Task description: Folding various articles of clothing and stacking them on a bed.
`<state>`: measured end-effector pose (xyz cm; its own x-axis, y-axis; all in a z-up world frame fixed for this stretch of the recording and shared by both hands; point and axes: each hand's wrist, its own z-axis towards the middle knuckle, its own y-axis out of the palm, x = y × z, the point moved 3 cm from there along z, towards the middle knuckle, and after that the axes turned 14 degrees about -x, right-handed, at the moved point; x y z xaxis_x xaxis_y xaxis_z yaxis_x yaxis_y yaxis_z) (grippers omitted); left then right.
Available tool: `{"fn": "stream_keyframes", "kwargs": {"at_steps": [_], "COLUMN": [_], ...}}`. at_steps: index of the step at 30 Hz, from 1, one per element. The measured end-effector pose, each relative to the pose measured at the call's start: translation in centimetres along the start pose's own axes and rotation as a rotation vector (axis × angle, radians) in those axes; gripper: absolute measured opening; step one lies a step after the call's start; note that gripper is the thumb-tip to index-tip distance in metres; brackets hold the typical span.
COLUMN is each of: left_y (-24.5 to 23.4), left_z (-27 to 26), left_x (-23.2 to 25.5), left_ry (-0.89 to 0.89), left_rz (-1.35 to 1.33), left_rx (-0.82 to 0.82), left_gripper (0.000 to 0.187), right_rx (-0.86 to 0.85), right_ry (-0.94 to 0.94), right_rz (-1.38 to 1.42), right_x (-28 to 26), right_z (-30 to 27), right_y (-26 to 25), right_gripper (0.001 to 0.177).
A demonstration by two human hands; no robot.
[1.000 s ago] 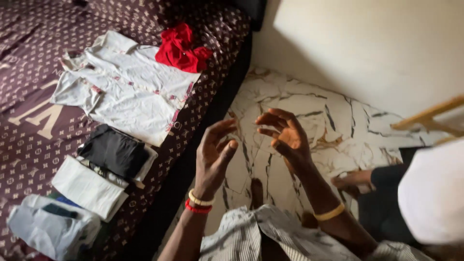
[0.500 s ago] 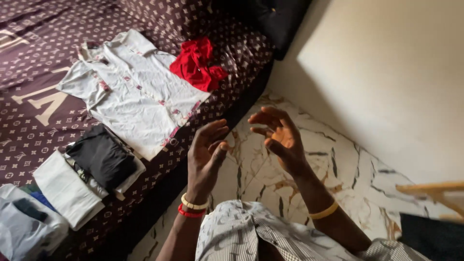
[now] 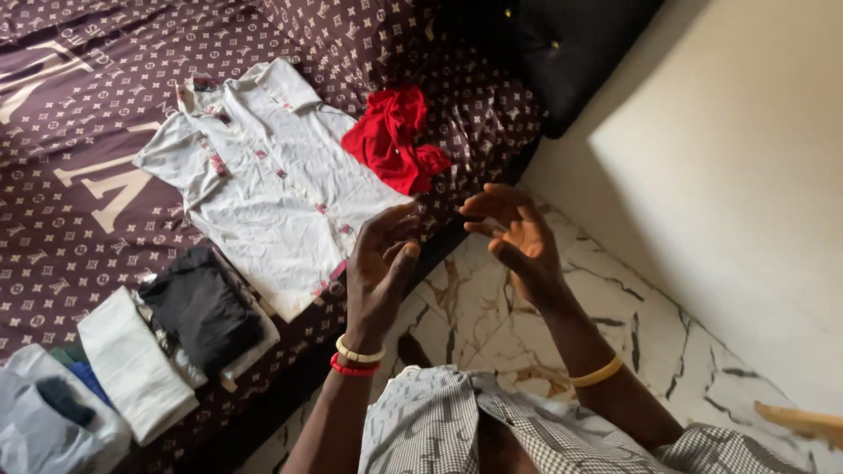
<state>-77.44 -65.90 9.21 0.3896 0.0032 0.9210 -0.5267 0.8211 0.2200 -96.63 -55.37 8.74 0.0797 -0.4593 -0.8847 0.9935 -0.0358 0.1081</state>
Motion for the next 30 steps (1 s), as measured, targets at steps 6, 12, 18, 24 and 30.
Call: {"fn": "stream_keyframes", "kwargs": {"at_steps": [6,12,18,24,30], "left_y": [-3.6,-6.3,-7.6,-8.5,-8.9], "left_z": [6.1,10.4,12.1,13.5,15.8], "left_x": [0.3,0.7,0.5,-0.5,-1.7], "left_ry": [0.031,0.0,-0.005,0.03,0.023], "left_rz": [0.07,0.182,0.093,0.149,0.239], "left_rx": [-0.002,0.046,0.077,0.183,0.375], "left_gripper": [0.058,0.06,0.057,0.053,0.054], "right_rx": [-0.052,-0.089,-0.102,-0.184,-0.33], "right_ry": [-0.049,-0.044,-0.032,-0.004,0.012], "right_rz": [0.013,0.026,0.046,0.098,0.198], "right_x": [2.5,4.6,5.6,6.8,9.7], "right_z": [7.3,12.4,15.3,18.3,22.9], "right_y": [-2.5,-3.9,-5.1,-6.6,-9.3], "right_gripper": [0.071,0.073,0.07,0.071,0.069]}}
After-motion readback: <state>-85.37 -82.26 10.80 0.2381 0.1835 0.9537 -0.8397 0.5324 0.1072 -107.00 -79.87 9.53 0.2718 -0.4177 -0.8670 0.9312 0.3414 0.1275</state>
